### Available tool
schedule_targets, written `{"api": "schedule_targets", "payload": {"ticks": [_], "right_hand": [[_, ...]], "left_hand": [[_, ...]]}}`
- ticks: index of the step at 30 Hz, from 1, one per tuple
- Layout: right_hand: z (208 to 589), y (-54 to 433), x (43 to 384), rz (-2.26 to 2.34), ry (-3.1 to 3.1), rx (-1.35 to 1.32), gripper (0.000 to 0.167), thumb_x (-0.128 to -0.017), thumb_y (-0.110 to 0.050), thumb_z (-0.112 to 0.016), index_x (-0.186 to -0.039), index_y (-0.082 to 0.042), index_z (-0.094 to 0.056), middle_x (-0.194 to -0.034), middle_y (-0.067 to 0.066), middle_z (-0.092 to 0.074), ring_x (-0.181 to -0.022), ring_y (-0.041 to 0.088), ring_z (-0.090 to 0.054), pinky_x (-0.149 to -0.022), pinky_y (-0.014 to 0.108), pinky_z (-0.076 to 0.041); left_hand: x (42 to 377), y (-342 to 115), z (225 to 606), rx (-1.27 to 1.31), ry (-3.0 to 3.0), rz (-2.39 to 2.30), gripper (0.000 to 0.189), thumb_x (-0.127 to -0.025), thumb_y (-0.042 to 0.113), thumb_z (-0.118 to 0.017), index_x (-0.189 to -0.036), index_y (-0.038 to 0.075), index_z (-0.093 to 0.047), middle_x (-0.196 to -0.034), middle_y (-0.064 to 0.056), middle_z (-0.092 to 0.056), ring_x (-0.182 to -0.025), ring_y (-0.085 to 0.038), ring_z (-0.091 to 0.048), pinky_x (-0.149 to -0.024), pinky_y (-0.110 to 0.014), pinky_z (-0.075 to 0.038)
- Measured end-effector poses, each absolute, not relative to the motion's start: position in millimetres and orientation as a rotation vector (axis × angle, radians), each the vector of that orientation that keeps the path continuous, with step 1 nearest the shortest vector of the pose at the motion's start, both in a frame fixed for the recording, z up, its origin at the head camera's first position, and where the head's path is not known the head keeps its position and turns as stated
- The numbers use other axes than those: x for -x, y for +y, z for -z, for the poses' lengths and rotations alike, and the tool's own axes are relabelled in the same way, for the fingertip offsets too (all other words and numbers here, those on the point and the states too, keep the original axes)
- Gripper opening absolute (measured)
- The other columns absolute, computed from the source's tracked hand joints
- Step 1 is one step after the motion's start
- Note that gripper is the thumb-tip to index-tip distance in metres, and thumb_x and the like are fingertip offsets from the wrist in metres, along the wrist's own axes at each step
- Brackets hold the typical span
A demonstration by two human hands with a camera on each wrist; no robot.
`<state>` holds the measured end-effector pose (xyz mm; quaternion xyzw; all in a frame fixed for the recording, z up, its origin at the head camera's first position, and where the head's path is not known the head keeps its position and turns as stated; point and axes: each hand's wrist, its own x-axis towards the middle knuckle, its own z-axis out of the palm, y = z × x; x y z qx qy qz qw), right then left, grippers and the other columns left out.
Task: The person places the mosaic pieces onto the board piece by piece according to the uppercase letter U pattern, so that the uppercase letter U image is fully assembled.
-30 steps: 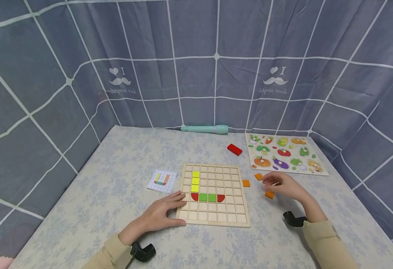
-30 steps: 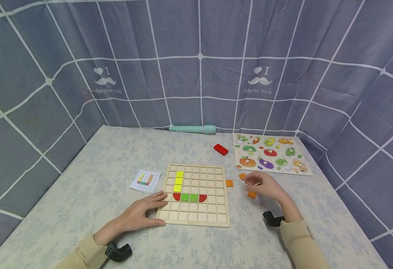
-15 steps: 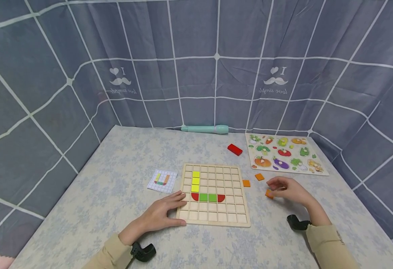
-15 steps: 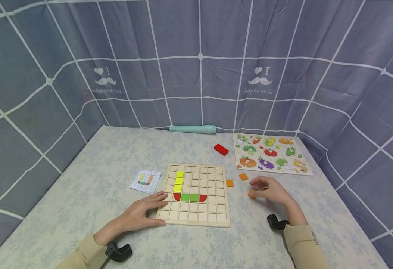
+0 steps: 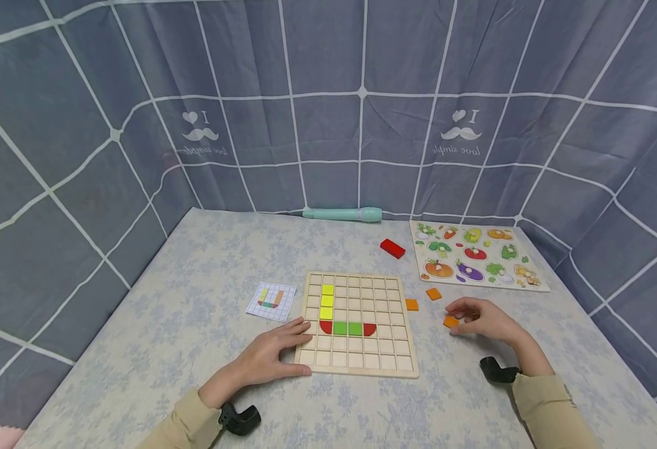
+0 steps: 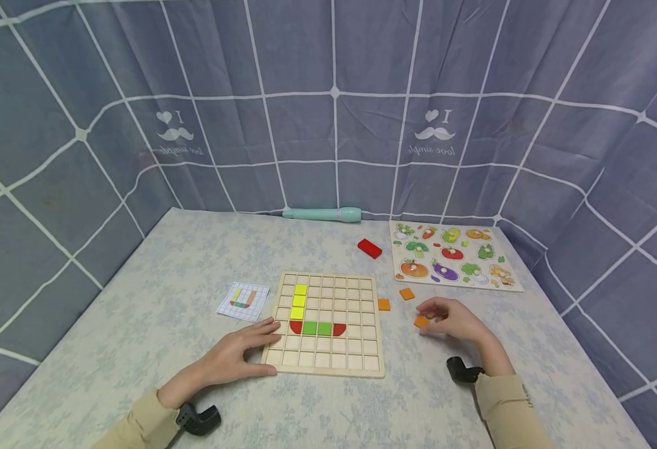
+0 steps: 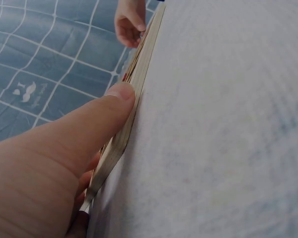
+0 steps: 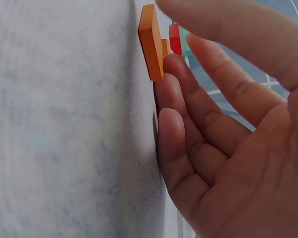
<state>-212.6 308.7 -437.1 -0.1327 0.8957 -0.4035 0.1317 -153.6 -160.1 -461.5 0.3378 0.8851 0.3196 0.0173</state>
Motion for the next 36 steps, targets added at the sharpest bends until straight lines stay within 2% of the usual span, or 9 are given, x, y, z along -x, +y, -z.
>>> {"api": "schedule_targets", "payload": {"ticks": [15,23,30,36], "right_hand": [[444.2,311.9,217.3,1.127,2.635,0.387,0.039,-0.075,-0.015,-0.08,-0.106,0.003,-0.063,-0.091,0.006,-0.061,-0.08,0.019,-0.052,-0.066,0.023,-0.048],[440.1,306.8,215.5,1.091,2.67,0.387,0.035,-0.076,-0.014,-0.078,-0.104,0.002,-0.064,-0.094,0.006,-0.063,-0.083,0.02,-0.054,-0.07,0.023,-0.049],[436.7,301.9,217.5,1.07,2.677,0.378,0.032,-0.078,-0.016,-0.076,-0.104,-0.001,-0.065,-0.095,0.005,-0.063,-0.084,0.02,-0.055,-0.073,0.029,-0.05],[429.0,289.5,222.3,1.107,2.664,0.483,0.029,-0.079,-0.013,-0.075,-0.104,-0.002,-0.065,-0.097,0.005,-0.064,-0.084,0.019,-0.056,-0.073,0.026,-0.051]], "left_hand": [[153.9,-159.2,461.9,-1.053,2.757,-0.992,0.07,-0.079,0.054,-0.068,-0.129,0.006,-0.059,-0.143,-0.004,-0.043,-0.136,-0.021,-0.031,-0.108,-0.044,-0.032],[153.4,-159.2,461.6,-1.031,2.747,-1.011,0.069,-0.079,0.053,-0.069,-0.129,0.007,-0.059,-0.143,-0.004,-0.043,-0.136,-0.021,-0.031,-0.108,-0.044,-0.032],[153.6,-158.9,462.0,-1.033,2.751,-0.999,0.069,-0.079,0.053,-0.069,-0.129,0.007,-0.059,-0.144,-0.004,-0.043,-0.136,-0.021,-0.031,-0.108,-0.044,-0.032],[153.6,-158.7,462.0,-1.03,2.752,-1.001,0.068,-0.079,0.053,-0.069,-0.129,0.007,-0.059,-0.143,-0.004,-0.043,-0.136,-0.02,-0.031,-0.108,-0.044,-0.032]]}}
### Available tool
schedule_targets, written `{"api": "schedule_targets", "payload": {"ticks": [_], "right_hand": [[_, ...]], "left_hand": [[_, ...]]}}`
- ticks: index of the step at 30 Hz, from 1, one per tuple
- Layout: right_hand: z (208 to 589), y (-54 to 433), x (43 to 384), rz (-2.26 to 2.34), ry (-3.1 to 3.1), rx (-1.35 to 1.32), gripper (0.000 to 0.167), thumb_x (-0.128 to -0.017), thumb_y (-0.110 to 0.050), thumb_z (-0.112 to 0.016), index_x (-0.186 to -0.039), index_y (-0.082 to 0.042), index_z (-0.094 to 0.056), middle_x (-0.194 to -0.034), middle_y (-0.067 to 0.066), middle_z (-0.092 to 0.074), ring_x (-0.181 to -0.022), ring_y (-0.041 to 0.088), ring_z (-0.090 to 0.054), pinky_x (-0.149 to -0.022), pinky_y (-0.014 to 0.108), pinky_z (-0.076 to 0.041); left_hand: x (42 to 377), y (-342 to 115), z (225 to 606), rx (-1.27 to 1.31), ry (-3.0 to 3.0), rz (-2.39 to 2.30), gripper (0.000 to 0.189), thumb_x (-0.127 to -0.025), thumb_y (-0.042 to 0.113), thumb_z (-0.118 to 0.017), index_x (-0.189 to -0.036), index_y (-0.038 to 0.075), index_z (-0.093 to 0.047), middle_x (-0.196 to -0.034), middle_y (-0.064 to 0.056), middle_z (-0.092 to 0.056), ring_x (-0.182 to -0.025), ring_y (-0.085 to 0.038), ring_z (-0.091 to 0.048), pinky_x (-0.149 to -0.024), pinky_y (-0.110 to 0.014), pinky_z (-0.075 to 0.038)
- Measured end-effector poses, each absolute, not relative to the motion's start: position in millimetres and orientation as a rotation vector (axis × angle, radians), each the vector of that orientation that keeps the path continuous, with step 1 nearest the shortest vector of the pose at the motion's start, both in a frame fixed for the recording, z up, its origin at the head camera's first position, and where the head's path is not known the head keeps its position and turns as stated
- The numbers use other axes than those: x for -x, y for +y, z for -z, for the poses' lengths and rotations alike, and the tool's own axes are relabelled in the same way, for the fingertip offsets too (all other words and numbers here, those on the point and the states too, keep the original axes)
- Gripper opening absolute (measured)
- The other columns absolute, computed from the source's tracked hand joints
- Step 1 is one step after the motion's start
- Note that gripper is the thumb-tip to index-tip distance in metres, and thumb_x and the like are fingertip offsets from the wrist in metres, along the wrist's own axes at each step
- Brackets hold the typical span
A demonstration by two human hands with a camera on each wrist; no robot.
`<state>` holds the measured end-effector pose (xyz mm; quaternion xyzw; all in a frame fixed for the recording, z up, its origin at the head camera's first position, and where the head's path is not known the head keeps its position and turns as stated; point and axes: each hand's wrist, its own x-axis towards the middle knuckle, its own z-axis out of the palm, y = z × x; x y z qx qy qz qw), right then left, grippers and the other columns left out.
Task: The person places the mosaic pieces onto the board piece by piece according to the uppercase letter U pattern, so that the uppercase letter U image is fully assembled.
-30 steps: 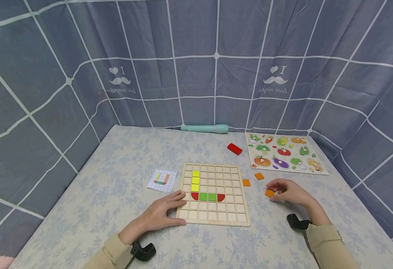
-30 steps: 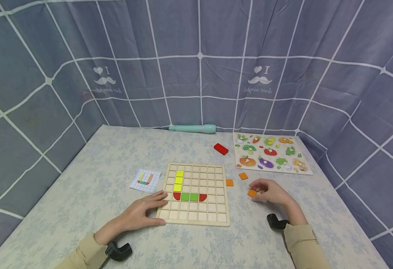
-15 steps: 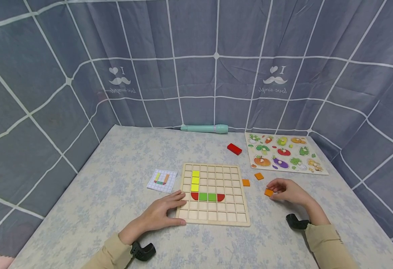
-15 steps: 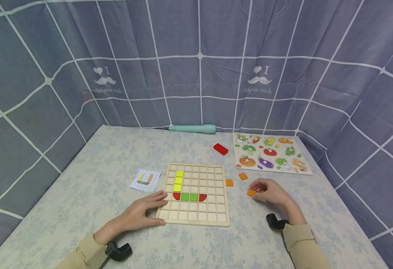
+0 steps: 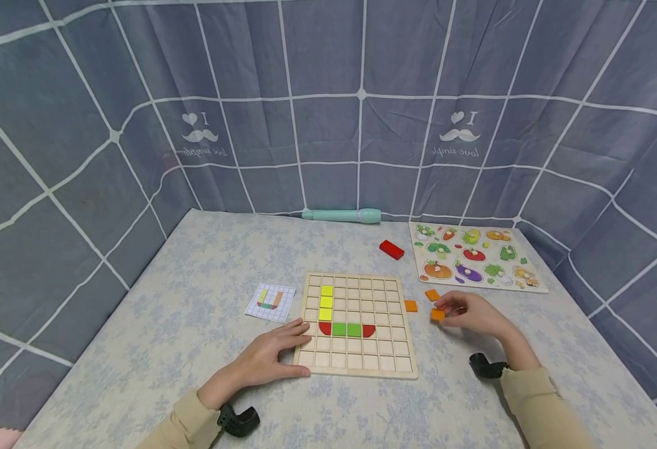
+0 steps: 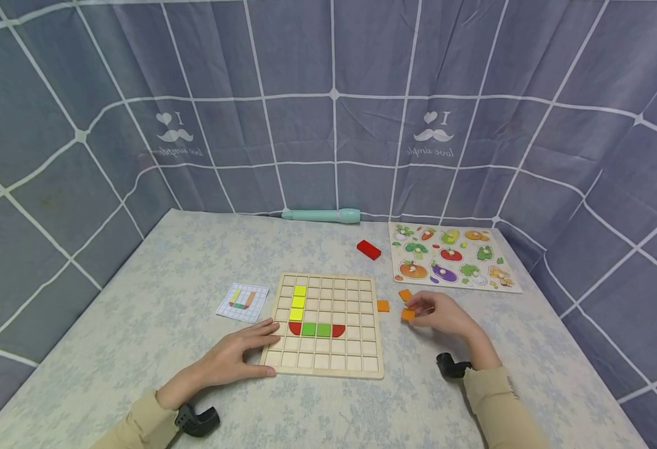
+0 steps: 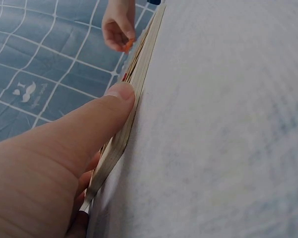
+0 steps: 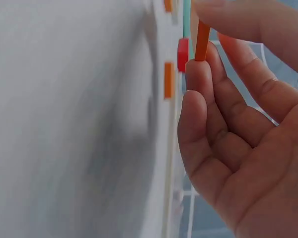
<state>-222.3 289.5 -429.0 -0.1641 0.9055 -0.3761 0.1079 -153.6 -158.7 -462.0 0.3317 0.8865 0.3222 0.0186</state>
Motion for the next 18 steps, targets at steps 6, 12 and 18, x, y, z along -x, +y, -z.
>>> {"api": "schedule_targets", "payload": {"ticks": [6,12,18], "right_hand": [[420.7,266.7,229.3,1.151,2.613,0.614,0.027,-0.081,-0.014,-0.075,-0.104,-0.004,-0.065,-0.099,0.006,-0.065,-0.088,0.022,-0.058,-0.077,0.026,-0.052],[408.7,236.7,232.9,1.165,2.553,0.704,0.024,-0.082,-0.008,-0.073,-0.104,-0.001,-0.065,-0.1,0.011,-0.064,-0.087,0.027,-0.057,-0.079,0.034,-0.053],[414.4,212.6,241.8,1.121,2.512,0.824,0.024,-0.082,-0.007,-0.072,-0.104,-0.002,-0.065,-0.098,0.008,-0.064,-0.083,0.021,-0.055,-0.077,0.028,-0.053]], "left_hand": [[153.1,-158.8,461.7,-1.024,2.753,-0.996,0.068,-0.079,0.053,-0.068,-0.129,0.008,-0.059,-0.144,-0.003,-0.043,-0.137,-0.02,-0.031,-0.108,-0.044,-0.033],[153.1,-158.7,462.0,-1.025,2.755,-0.991,0.069,-0.079,0.054,-0.069,-0.129,0.008,-0.059,-0.144,-0.003,-0.043,-0.137,-0.02,-0.031,-0.108,-0.044,-0.033],[153.1,-158.6,461.5,-1.027,2.758,-0.986,0.069,-0.079,0.054,-0.068,-0.129,0.008,-0.059,-0.144,-0.003,-0.043,-0.137,-0.02,-0.03,-0.108,-0.045,-0.033]]}}
